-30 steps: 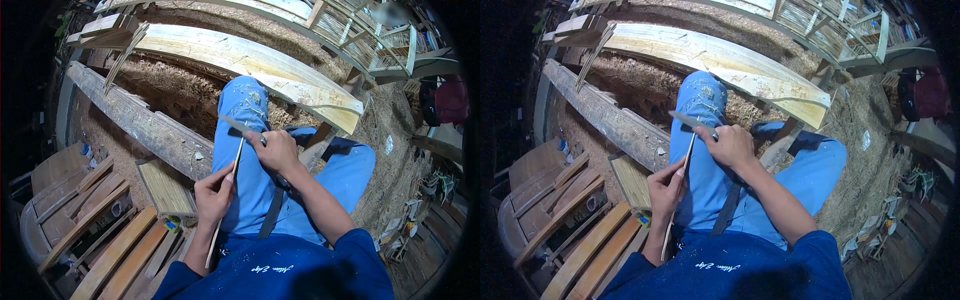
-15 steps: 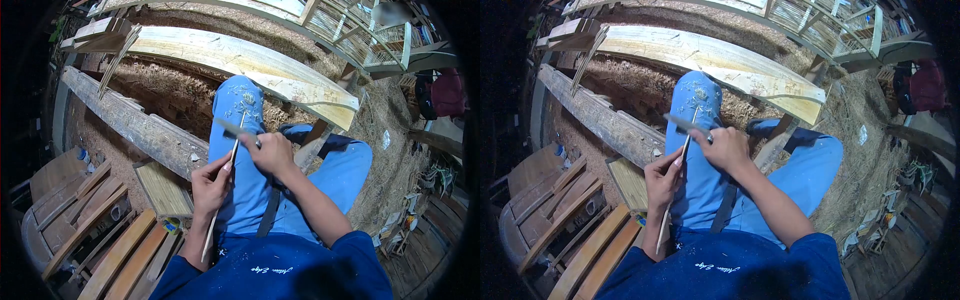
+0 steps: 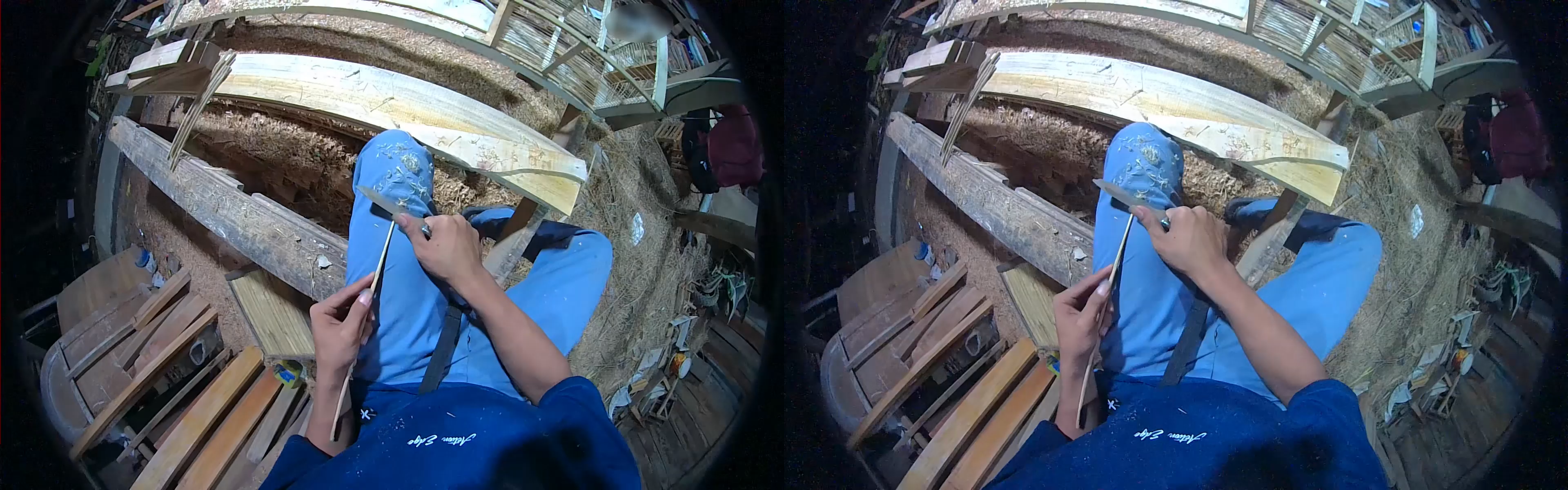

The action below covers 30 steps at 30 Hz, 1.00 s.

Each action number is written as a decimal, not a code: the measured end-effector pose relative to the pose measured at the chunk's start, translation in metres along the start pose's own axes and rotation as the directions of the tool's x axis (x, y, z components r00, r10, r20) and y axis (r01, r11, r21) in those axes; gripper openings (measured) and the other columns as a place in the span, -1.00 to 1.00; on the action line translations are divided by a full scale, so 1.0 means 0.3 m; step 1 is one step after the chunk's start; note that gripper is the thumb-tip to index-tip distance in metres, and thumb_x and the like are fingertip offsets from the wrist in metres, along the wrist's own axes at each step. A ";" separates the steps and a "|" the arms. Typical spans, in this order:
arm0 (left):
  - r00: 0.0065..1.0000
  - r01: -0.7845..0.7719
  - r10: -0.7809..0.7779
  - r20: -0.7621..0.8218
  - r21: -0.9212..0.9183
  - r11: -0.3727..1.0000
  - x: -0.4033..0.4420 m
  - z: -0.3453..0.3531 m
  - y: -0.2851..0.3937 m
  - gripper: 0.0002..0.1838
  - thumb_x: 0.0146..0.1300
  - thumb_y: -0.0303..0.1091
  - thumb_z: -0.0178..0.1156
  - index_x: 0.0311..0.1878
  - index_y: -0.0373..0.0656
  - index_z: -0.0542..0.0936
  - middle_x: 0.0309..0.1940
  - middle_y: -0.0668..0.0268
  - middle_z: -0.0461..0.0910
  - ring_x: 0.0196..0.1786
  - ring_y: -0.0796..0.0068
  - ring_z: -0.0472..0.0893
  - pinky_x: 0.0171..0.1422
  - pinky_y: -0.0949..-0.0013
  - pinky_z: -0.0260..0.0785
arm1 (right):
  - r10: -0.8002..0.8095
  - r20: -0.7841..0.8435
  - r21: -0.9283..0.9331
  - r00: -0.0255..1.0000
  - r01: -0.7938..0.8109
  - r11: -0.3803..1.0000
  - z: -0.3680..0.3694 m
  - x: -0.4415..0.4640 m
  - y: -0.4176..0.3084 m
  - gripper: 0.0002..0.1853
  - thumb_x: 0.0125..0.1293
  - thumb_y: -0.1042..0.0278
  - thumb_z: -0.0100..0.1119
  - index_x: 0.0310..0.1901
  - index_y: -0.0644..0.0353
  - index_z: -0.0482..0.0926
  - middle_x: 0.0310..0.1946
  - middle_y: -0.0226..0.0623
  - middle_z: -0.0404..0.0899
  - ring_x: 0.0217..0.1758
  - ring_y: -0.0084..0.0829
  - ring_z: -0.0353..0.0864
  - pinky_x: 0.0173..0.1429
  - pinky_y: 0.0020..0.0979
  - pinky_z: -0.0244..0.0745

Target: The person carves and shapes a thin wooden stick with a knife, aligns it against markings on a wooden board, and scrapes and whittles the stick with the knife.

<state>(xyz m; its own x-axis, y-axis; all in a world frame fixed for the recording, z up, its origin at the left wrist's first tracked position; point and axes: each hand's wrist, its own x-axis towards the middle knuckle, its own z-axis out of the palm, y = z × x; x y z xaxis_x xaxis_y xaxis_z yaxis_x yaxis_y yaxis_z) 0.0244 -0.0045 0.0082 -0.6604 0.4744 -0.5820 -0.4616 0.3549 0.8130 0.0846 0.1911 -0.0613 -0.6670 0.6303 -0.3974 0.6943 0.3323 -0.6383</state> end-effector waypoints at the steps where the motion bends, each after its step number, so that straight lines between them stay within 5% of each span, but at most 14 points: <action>1: 1.000 -0.003 0.003 -0.002 0.002 1.000 0.009 0.012 0.012 -0.70 0.41 -0.44 0.25 0.16 -0.32 0.65 -0.55 0.44 0.53 -0.67 0.77 0.33 -0.62 0.60 0.07 | -0.010 0.038 0.003 0.999 0.010 1.000 -0.012 -0.008 -0.006 -0.19 0.33 -0.48 0.00 -0.51 0.28 0.70 -0.59 0.17 0.59 -0.40 0.19 0.68 -0.26 0.08 0.56; 9: 1.000 0.004 -0.004 -0.030 -0.002 1.000 0.134 0.101 0.068 -0.66 0.39 -0.44 0.29 0.18 -0.33 0.63 -0.51 0.55 0.54 -0.63 0.86 0.30 -0.60 0.62 0.03 | -0.115 0.082 -0.050 0.990 0.119 0.992 -0.034 -0.064 -0.026 -0.16 0.28 -0.52 0.02 -0.52 0.31 0.70 -0.58 0.19 0.60 -0.39 0.17 0.70 -0.25 0.08 0.58; 17: 0.998 0.048 -0.048 -0.028 -0.003 0.999 0.032 0.054 0.041 -0.68 0.38 -0.47 0.30 0.17 -0.33 0.65 -0.54 0.57 0.50 -0.64 0.86 0.25 -0.60 0.62 -0.03 | -0.016 0.092 -0.044 0.996 0.020 0.999 -0.022 -0.018 0.000 -0.15 0.29 -0.53 0.00 -0.51 0.30 0.70 -0.55 0.17 0.63 -0.35 0.17 0.71 -0.20 0.10 0.58; 22: 0.996 0.067 -0.067 -0.051 0.016 0.998 -0.020 0.013 0.018 -0.65 0.37 -0.45 0.30 0.19 -0.31 0.63 -0.54 0.37 0.60 -0.65 0.80 0.35 -0.61 0.63 0.11 | 0.019 0.112 -0.040 0.994 -0.015 0.999 -0.017 0.013 0.000 -0.15 0.31 -0.53 -0.03 -0.50 0.30 0.70 -0.53 0.17 0.64 -0.32 0.18 0.72 -0.18 0.10 0.59; 30: 0.999 -0.029 0.028 -0.032 -0.021 0.999 0.166 0.086 0.052 -0.65 0.36 -0.44 0.32 0.17 -0.33 0.64 -0.50 0.41 0.60 -0.59 0.79 0.40 -0.55 0.63 0.17 | -0.097 0.113 -0.015 0.989 0.100 0.995 -0.033 -0.036 -0.032 -0.14 0.31 -0.51 -0.03 -0.53 0.33 0.69 -0.57 0.20 0.61 -0.38 0.18 0.70 -0.22 0.09 0.58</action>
<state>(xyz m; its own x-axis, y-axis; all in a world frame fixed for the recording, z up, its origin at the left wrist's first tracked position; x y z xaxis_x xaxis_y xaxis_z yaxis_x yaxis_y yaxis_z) -0.0003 0.0455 -0.0085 -0.6920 0.4579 -0.5581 -0.4548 0.3240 0.8296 0.0878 0.1882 -0.0443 -0.7578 0.5113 -0.4055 0.6284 0.4044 -0.6645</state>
